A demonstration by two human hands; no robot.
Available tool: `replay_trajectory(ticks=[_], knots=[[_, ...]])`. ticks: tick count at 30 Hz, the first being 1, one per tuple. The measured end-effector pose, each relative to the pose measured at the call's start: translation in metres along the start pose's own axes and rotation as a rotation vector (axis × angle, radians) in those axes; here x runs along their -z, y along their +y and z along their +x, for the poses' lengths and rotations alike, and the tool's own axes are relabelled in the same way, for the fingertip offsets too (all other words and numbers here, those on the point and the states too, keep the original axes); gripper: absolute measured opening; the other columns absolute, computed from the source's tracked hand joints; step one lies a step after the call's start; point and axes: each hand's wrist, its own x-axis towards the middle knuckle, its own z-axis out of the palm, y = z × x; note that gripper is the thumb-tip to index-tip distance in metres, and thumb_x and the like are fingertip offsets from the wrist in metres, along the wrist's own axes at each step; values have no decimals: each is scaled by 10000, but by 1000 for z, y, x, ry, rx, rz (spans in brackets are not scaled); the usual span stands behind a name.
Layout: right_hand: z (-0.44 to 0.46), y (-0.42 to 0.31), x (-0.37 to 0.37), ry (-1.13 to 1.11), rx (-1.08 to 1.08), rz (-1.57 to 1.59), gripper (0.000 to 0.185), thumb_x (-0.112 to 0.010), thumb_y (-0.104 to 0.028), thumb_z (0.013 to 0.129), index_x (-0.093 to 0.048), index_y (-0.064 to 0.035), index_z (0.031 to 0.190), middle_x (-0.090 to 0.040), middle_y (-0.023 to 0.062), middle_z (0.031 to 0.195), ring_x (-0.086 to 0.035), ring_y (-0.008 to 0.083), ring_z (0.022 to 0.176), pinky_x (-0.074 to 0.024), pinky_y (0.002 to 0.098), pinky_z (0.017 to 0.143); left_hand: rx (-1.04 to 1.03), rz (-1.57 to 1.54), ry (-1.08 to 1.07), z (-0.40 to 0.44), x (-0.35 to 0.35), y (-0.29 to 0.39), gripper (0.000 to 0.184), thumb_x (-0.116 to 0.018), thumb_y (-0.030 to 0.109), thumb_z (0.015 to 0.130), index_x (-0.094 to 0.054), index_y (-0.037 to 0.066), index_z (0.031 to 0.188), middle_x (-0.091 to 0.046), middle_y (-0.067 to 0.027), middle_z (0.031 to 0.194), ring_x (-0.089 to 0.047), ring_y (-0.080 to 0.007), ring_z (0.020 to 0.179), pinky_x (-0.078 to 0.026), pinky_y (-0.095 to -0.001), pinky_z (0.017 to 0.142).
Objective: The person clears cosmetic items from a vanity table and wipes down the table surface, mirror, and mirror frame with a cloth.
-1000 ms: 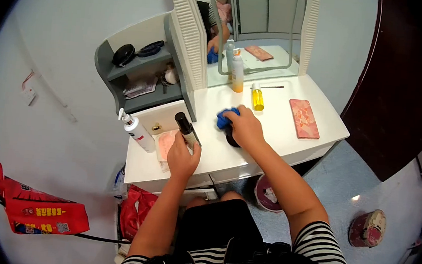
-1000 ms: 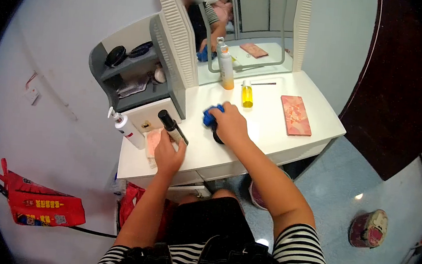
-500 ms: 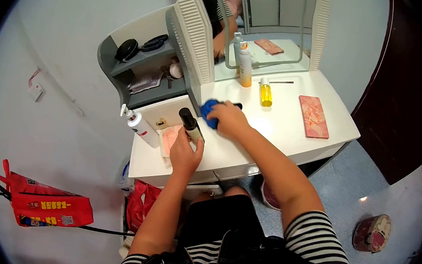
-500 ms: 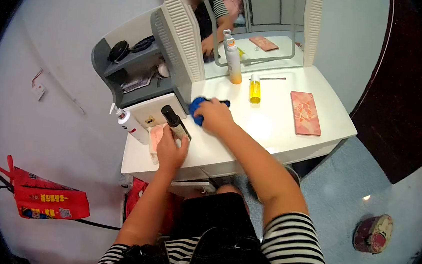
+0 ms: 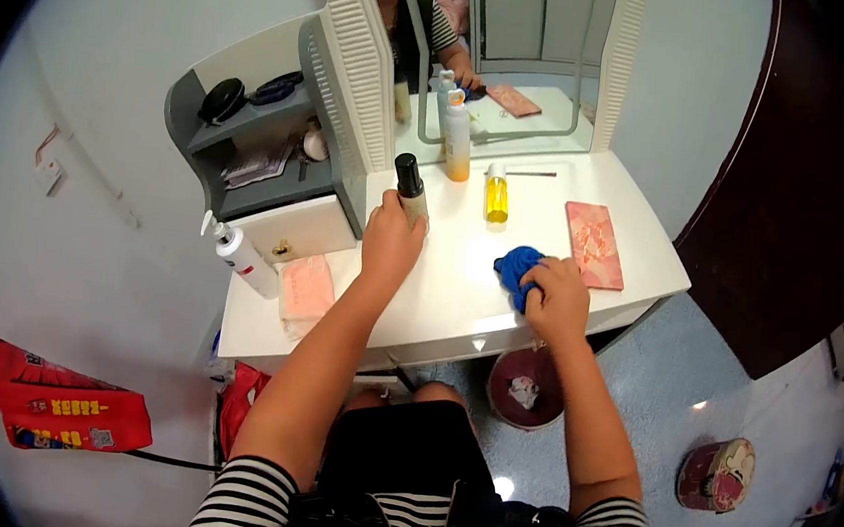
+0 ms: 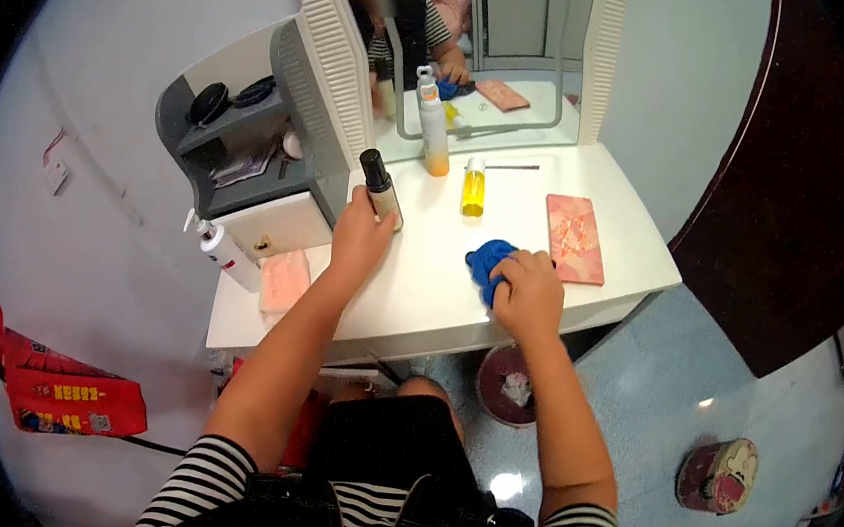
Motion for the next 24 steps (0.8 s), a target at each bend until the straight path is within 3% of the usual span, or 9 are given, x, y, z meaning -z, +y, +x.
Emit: replay_trajectory(ticks=[6,8,9,12,16,18,19,21,24], knots=[[-2,0,-4,95,21,4,124,-594,-63,683,-659,-117,773,-607,88,859,-559,323,827,-488,431,723,217,264,78,79,-47,-30,329,-687,108,903,-513,-64,1124,-687,-264,983,-663,-422,966,-557,-483,839],[-1,2,-4,87,28,-3,131,-598,-64,682,-661,-121,782,-617,87,875,-565,320,833,-492,430,722,303,301,226,94,-59,-46,262,-615,64,944,-509,-67,1144,-690,-260,1007,-663,-429,974,-566,-484,844],[-1,3,-5,105,42,-3,132,-602,-67,680,-661,-123,784,-622,84,883,-568,319,836,-494,431,721,316,310,229,99,-62,-50,297,-448,101,1017,-480,-56,1266,-667,-289,1074,-676,-448,993,-559,-526,866],[-3,3,-5,74,30,-16,143,-612,-71,674,-664,-129,795,-640,80,913,-580,319,855,-505,430,727,345,280,313,109,-72,-64,466,-507,39,987,-371,-87,1416,-659,-280,1154,-663,-424,1039,-572,-478,863],[-2,3,-4,82,39,-26,157,-616,-68,669,-664,-130,806,-644,77,926,-585,316,866,-511,425,739,320,210,265,103,-70,-63,601,-502,62,994,-253,-54,1528,-604,-284,1304,-650,-433,1102,-568,-492,879],[-2,2,-3,85,49,-22,162,-616,-66,668,-664,-130,809,-645,76,932,-587,315,869,-512,423,742,550,152,36,99,-56,-44,665,-535,86,988,-214,-22,1560,-557,-243,1407,-627,-445,1151,-546,-490,930],[-2,1,-3,81,35,-10,167,-606,-51,657,-668,-117,797,-647,93,938,-594,323,884,-514,422,754,551,155,32,93,-64,-51,665,-535,86,988,-214,-22,1560,-557,-243,1407,-627,-445,1151,-546,-490,930],[-4,2,-3,76,18,2,173,-595,-36,646,-673,-104,785,-650,111,944,-601,332,900,-516,422,766,213,258,429,77,-82,-68,611,-574,110,976,-331,15,1529,-610,-193,1356,-635,-408,1151,-534,-459,945],[-3,3,-5,77,36,-13,177,-598,-34,644,-674,-105,787,-651,114,952,-601,333,901,-516,421,762,121,273,257,60,-52,-10,521,-605,115,964,-456,22,1455,-628,-168,1338,-635,-349,1165,-524,-419,952]])
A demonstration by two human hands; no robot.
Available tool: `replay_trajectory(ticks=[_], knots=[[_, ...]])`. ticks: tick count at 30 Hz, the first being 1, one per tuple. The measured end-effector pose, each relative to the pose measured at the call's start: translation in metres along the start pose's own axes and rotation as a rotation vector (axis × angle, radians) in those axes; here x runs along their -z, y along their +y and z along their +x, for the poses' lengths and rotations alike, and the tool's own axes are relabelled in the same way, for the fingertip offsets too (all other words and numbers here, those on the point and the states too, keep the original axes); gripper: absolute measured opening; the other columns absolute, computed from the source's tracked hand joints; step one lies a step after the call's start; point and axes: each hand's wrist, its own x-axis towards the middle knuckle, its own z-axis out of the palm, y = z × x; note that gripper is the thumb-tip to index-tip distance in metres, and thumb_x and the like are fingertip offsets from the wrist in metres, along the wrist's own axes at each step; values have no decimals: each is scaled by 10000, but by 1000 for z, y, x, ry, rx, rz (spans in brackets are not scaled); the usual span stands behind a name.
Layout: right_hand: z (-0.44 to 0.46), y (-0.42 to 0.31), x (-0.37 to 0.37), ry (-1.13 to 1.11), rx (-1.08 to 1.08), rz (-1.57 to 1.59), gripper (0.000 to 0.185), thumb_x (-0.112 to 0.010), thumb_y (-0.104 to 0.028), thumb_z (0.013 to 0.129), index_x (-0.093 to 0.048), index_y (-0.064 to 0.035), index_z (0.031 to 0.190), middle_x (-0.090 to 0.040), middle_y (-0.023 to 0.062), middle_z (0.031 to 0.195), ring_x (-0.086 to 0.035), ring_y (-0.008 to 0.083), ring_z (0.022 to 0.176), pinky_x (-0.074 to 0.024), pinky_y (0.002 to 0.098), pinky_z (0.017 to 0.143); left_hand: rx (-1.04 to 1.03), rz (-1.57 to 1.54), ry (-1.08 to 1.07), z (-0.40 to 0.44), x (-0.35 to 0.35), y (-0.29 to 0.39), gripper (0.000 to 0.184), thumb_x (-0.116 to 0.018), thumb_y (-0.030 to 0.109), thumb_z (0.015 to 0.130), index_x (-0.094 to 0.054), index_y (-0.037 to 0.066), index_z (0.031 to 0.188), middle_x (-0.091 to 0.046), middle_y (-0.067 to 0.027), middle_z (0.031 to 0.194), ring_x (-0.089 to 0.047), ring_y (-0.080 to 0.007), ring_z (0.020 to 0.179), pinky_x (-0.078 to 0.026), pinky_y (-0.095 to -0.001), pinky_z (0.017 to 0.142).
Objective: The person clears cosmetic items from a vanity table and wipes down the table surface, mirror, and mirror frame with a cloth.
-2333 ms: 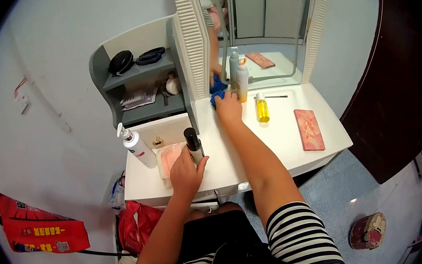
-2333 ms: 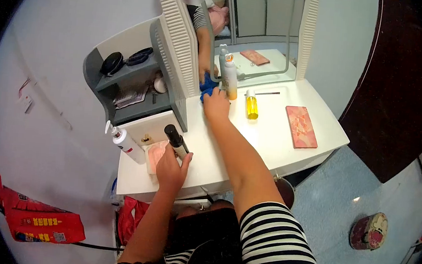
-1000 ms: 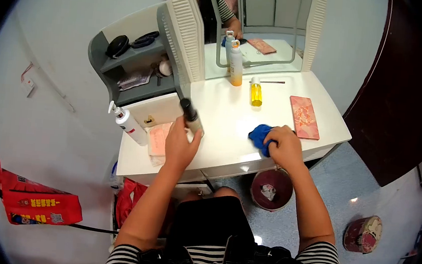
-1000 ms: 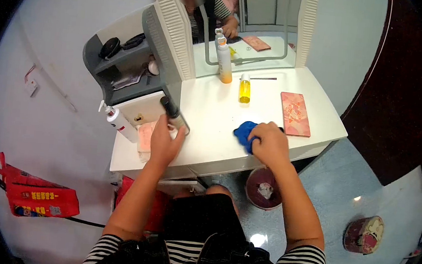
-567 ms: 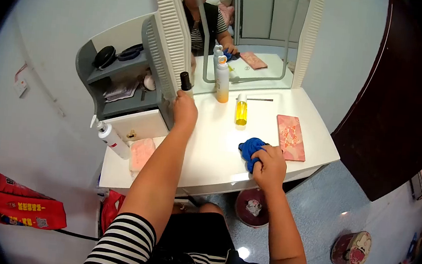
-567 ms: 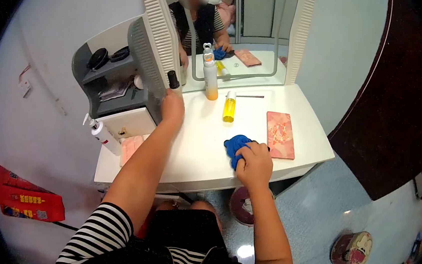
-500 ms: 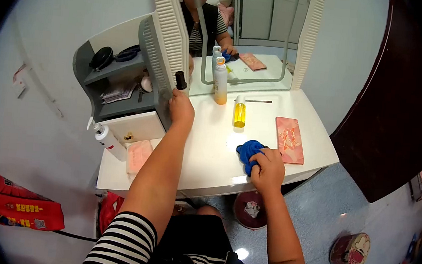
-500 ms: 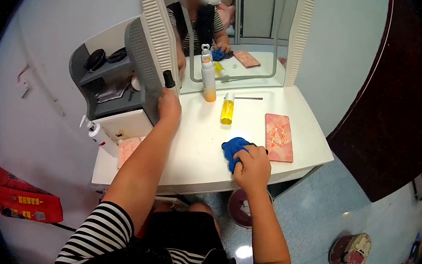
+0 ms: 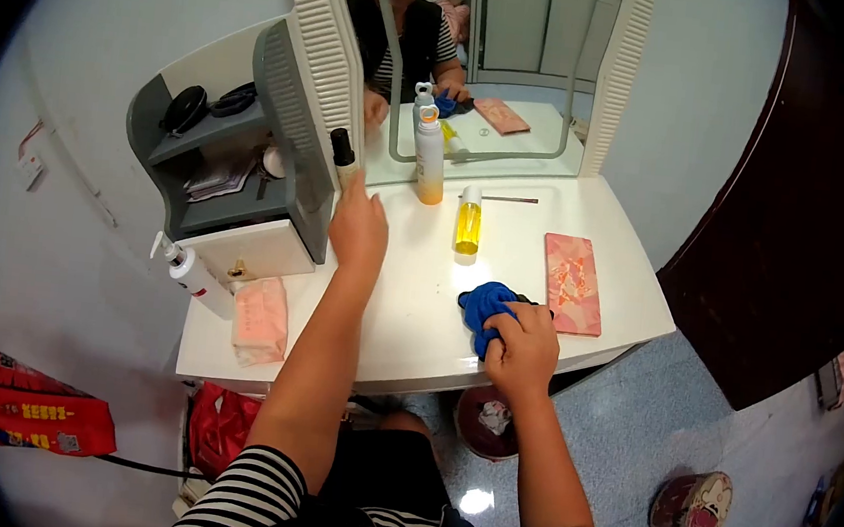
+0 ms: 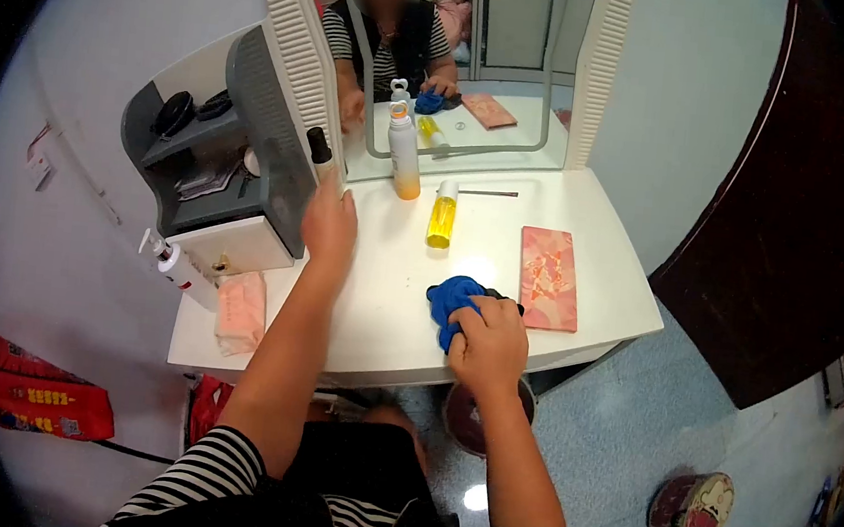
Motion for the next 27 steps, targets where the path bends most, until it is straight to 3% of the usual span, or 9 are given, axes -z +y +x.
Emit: replay_trajectory(ticks=[1,2,4,8,10,13,18,24,27], knots=[[0,0,-1,9,4,3,183,-598,-33,643,-674,-107,792,-652,114,954,-600,334,899,-515,422,762,-40,-158,-63,6,-2,6,441,-618,133,963,-532,27,1383,-632,-163,1324,-627,-308,1177,-518,-409,955],[-1,0,-1,17,9,5,188,-598,-32,643,-675,-108,796,-652,113,956,-599,335,897,-515,423,761,7,-373,-200,21,-12,9,484,-666,183,945,-527,36,1385,-624,-149,1333,-632,-308,1163,-515,-412,956],[0,0,0,11,14,-4,192,-597,-32,643,-675,-109,800,-652,113,956,-600,335,896,-515,423,761,-42,-373,-133,37,-43,26,595,-740,301,896,-525,45,1388,-638,-136,1305,-656,-320,1116,-535,-423,915],[0,0,0,-8,21,-34,187,-617,-56,662,-670,-125,827,-655,92,968,-589,334,890,-512,438,758,37,-260,-131,61,-77,50,671,-800,397,827,-546,39,1334,-649,-148,1260,-662,-332,1096,-546,-434,888],[0,2,0,1,40,-37,185,-615,-57,664,-671,-124,827,-656,94,977,-589,336,898,-511,441,765,146,-284,-319,66,-67,50,665,-817,437,799,-566,22,1253,-641,-168,1232,-650,-341,1112,-547,-444,891],[-1,1,-2,8,40,-25,186,-613,-57,664,-672,-124,827,-659,94,989,-591,338,908,-511,441,776,213,-254,-166,57,-42,42,602,-809,417,814,-575,15,1194,-630,-175,1215,-647,-344,1111,-548,-447,893],[-2,1,-5,36,21,-62,179,-608,-54,658,-672,-121,812,-661,89,982,-591,333,907,-509,431,780,153,-128,-154,27,21,11,592,-800,366,838,-549,0,1230,-608,-200,1207,-648,-367,1105,-552,-445,899],[-3,-1,-3,31,18,-51,174,-607,-54,672,-679,-115,819,-665,94,996,-592,332,937,-505,433,816,130,-186,-82,18,38,-5,804,-795,263,858,-343,3,1470,-565,-242,1304,-612,-432,1158,-522,-470,948],[-4,-1,-2,20,13,-42,177,-608,-54,677,-682,-117,825,-666,95,1015,-590,334,957,-505,432,833,212,-155,-279,22,43,-2,921,-792,250,858,-215,14,1536,-493,-257,1403,-612,-454,1161,-520,-470,959]])
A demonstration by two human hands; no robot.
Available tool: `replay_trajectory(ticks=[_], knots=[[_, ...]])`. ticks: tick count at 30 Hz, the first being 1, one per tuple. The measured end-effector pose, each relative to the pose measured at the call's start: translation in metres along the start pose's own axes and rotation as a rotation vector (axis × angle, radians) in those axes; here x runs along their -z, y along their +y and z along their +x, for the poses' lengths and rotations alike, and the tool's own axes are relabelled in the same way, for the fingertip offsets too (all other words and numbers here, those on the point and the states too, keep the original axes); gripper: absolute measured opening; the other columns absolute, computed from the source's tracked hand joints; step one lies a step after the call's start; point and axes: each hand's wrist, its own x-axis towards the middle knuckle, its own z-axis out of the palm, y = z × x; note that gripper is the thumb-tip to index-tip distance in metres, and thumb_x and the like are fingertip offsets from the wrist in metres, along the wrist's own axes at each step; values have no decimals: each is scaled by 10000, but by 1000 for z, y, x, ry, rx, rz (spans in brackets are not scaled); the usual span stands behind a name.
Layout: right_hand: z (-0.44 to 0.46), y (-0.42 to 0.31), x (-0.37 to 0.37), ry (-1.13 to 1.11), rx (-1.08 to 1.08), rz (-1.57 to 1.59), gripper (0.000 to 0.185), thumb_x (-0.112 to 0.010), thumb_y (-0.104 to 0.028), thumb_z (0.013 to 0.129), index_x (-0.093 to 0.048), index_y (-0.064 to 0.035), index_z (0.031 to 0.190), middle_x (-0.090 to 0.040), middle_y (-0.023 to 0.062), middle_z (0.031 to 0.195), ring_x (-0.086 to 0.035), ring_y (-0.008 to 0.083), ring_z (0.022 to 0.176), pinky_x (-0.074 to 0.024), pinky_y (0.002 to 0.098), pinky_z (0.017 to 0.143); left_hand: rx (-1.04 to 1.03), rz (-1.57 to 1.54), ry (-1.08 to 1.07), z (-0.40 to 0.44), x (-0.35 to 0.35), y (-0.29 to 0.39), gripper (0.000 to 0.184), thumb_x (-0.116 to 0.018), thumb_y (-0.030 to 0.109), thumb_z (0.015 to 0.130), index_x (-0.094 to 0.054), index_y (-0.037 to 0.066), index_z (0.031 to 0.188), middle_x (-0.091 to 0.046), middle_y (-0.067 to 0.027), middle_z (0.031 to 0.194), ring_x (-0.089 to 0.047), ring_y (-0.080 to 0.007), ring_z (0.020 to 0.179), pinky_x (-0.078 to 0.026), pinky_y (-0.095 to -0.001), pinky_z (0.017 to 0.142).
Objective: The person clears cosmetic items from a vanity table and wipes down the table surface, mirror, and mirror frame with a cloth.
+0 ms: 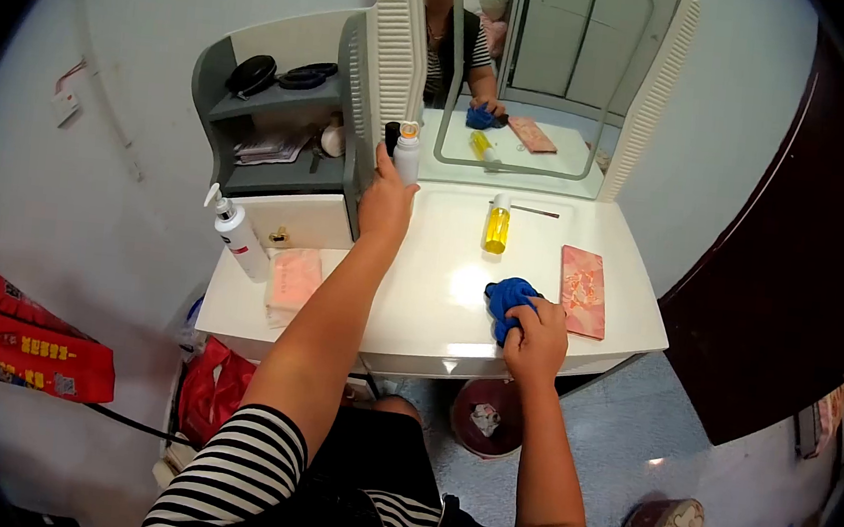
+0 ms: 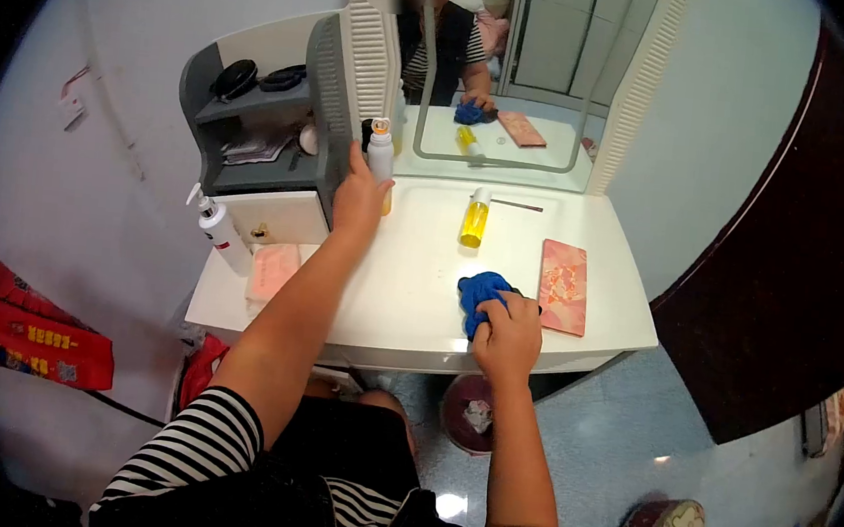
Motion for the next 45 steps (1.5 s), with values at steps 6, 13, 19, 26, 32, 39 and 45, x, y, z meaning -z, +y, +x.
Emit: replay_trajectory(ticks=[6,13,19,26,32,39,45], knots=[[0,-2,0,-12,-17,-1,185,-611,-50,684,-683,-121,840,-662,88,1023,-583,333,967,-500,430,847,-256,52,351,-5,-20,-20,969,-845,173,793,-229,25,1526,-349,-240,1472,-510,-430,1288,-494,-450,1012],[0,-1,1,-14,-4,-2,187,-615,-52,682,-682,-128,839,-655,87,1012,-579,332,951,-501,434,824,-384,118,449,-15,-29,-21,859,-834,189,807,-329,42,1486,-404,-201,1426,-518,-392,1252,-461,-454,1040],[1,-2,2,-21,1,-17,189,-613,-53,682,-682,-131,840,-654,88,1011,-579,332,935,-503,432,814,-220,35,264,1,-38,-26,625,-812,298,841,-517,6,1309,-507,-205,1340,-535,-394,1226,-487,-458,985],[0,-2,-1,4,3,-27,180,-610,-52,681,-675,-123,833,-658,91,1009,-585,332,948,-505,431,813,-123,-127,171,-16,-32,-32,678,-828,343,809,-518,-23,1289,-504,-222,1354,-569,-406,1196,-490,-456,993],[1,-4,0,9,1,-27,176,-606,-48,685,-675,-121,831,-661,93,1015,-587,332,952,-506,428,822,-108,-72,-31,-16,-31,-38,786,-848,231,780,-420,-25,1388,-496,-253,1398,-538,-413,1266,-477,-448,1034],[1,-5,1,4,-8,-26,168,-607,-44,686,-673,-117,822,-662,91,1016,-587,331,945,-505,425,814,-107,-203,-36,-14,-44,-63,744,-825,134,776,-443,-31,1392,-622,-241,1305,-608,-376,1222,-474,-427,1039],[1,-4,1,4,0,-26,174,-609,-40,684,-677,-116,825,-665,91,1023,-588,330,944,-507,422,809,-85,-197,-56,-16,-37,-59,749,-823,153,799,-407,-31,1394,-632,-246,1288,-622,-388,1188,-495,-424,1013]])
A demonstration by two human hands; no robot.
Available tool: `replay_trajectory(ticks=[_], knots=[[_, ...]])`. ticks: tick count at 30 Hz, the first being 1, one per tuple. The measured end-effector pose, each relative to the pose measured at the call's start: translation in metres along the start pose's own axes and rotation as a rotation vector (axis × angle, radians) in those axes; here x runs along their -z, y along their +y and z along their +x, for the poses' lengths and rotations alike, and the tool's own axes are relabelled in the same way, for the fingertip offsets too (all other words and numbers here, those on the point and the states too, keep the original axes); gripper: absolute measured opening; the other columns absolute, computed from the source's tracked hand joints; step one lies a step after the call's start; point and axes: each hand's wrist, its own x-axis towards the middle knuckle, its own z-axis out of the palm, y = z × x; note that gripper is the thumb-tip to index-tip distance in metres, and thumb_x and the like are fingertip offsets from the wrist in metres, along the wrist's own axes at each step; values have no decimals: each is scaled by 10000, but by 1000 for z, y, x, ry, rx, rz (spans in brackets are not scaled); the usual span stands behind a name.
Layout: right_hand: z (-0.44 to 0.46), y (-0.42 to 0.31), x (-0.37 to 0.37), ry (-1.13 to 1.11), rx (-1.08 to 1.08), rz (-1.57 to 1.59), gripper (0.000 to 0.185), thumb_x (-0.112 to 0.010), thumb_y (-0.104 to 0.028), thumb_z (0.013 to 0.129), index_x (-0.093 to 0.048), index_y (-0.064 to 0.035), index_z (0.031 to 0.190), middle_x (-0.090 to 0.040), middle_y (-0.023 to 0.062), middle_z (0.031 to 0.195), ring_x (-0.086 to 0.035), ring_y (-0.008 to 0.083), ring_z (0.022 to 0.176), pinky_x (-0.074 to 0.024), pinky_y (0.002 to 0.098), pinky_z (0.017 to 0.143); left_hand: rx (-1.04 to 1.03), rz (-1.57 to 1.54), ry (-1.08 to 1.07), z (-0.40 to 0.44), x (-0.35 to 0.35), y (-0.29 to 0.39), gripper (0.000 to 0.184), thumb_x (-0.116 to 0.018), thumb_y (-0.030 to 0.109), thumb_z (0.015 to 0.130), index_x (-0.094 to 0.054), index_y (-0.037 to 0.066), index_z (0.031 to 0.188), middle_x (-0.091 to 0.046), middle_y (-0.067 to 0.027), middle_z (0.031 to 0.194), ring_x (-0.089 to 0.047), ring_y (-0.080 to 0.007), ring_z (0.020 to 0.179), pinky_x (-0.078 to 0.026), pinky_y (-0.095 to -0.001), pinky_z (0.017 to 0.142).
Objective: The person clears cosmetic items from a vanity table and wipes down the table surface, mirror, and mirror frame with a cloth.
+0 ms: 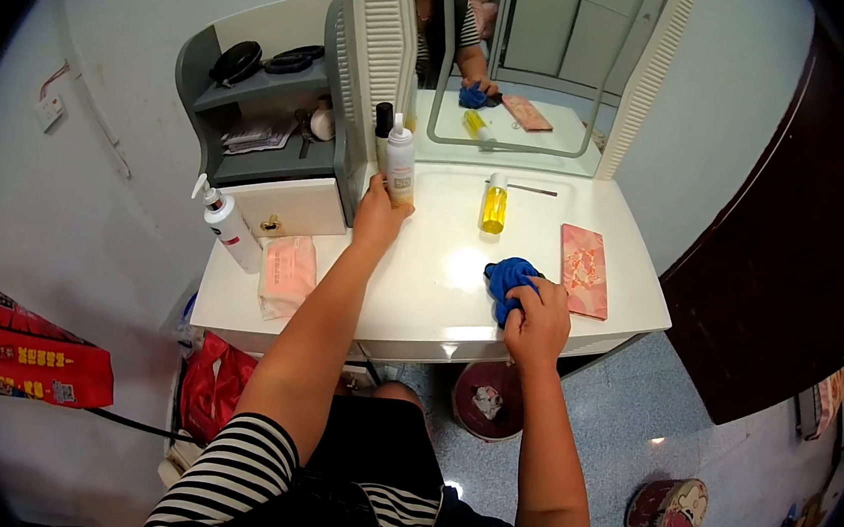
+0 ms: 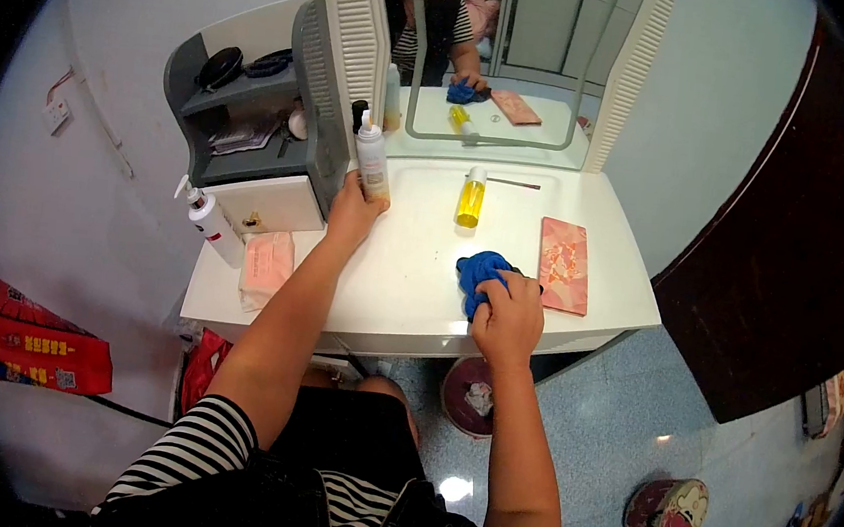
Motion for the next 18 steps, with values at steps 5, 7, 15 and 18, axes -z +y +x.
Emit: replay_trajectory(ticks=[5,7,15,18], knots=[[0,1,-1,3,4,5,178,-612,-48,685,-680,-119,833,-665,93,1035,-590,331,961,-509,429,823,-3,50,32,0,-3,-1,717,-819,147,805,-422,-14,1380,-628,-243,1278,-624,-410,1166,-505,-449,986],[-1,2,-1,0,2,8,179,-613,-49,686,-681,-121,835,-665,93,1033,-590,332,964,-509,432,826,5,121,108,1,-6,-1,713,-820,152,807,-423,-15,1376,-624,-241,1275,-624,-415,1158,-511,-455,972],[-1,3,-1,-2,7,15,190,-619,-51,682,-680,-130,843,-661,90,1034,-588,336,965,-507,440,829,64,284,202,1,-11,11,900,-820,193,821,-287,-21,1514,-623,-245,1256,-661,-435,1058,-552,-464,886],[-2,2,-2,3,5,2,194,-619,-48,678,-678,-127,845,-660,89,1032,-586,335,958,-506,439,825,79,284,162,1,-8,4,962,-805,193,835,-208,-15,1560,-645,-251,1221,-672,-433,1030,-556,-472,864]])
